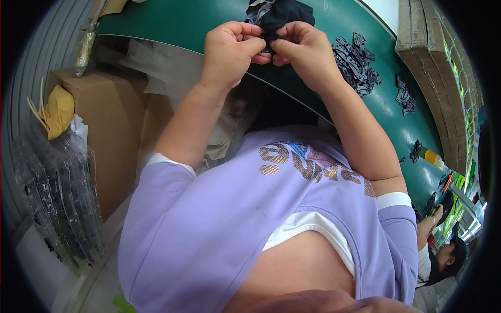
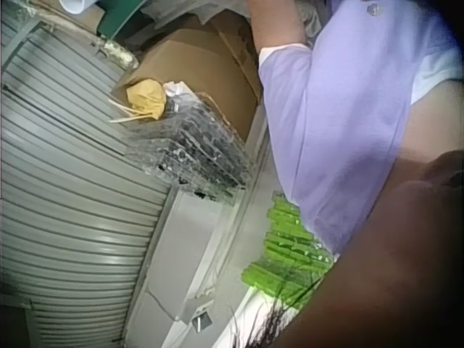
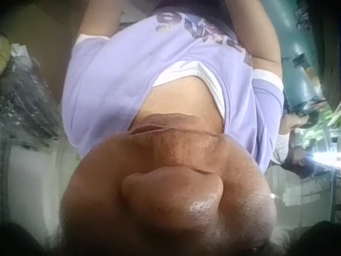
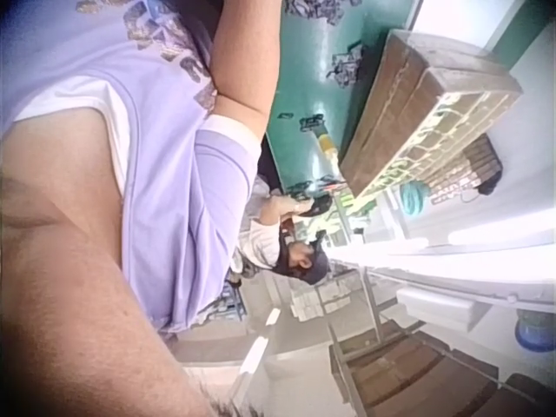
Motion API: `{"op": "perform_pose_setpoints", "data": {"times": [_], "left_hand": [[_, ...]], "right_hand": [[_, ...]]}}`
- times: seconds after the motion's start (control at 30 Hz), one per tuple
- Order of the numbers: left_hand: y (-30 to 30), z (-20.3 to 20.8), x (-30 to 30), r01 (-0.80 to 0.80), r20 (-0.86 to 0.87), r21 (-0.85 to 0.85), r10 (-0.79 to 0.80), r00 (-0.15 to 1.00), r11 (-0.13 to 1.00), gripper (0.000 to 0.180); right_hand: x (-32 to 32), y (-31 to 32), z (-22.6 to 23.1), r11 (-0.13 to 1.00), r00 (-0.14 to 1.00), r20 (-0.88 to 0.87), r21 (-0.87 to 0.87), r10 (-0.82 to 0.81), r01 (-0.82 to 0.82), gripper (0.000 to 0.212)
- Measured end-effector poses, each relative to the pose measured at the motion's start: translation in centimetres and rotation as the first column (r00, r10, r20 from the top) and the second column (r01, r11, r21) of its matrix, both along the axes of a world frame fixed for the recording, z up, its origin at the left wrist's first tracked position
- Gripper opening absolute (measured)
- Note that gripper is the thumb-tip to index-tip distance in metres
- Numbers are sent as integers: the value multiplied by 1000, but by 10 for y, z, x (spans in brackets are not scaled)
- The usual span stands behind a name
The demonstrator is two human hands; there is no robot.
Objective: The person applies liquid adhesive from a dispenser bottle onto black plastic parts, wipes them with a cloth, and fits the parts onto a toy car body by hand.
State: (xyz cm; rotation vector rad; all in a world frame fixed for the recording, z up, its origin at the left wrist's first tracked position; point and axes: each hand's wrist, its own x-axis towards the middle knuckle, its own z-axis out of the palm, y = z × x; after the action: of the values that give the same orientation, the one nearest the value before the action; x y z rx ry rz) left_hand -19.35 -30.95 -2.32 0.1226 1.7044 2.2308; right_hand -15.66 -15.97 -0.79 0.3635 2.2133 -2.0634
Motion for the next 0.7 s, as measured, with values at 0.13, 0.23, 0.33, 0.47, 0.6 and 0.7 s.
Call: {"op": "perform_pose_setpoints", "data": {"times": [0.13, 0.23, 0.33, 0.47, 0.6, 0.7], "left_hand": [[0, -1, 1, -20, 19, 36, 20, 1000, 999, 18], [-3, -1, 0, 30, 9, -35, -30, 1000, 999, 20], [-3, 2, -3, 45, 29, -6, -45, 999, 999, 18], [-8, 4, -5, 87, 98, 83, -95, 991, 993, 17], [-10, 3, -5, 85, 103, 94, -94, 990, 992, 18], [-9, 5, -4, 79, 97, 78, -87, 992, 994, 19]], "right_hand": [[-1, -2, -1, 999, 999, -49, -54, -9, 7, 18], [4, 0, -5, 1000, 999, -31, 1, 29, -29, 18], [-3, -4, -10, 997, 993, -102, 49, -58, 63, 20], [-14, 10, -12, 948, 985, -26, -276, -169, 156, 24], [-8, 17, -10, 927, 993, 10, -356, -120, 116, 20], [-2, 20, -6, 929, 1000, 26, -371, 14, -3, 20]]}}
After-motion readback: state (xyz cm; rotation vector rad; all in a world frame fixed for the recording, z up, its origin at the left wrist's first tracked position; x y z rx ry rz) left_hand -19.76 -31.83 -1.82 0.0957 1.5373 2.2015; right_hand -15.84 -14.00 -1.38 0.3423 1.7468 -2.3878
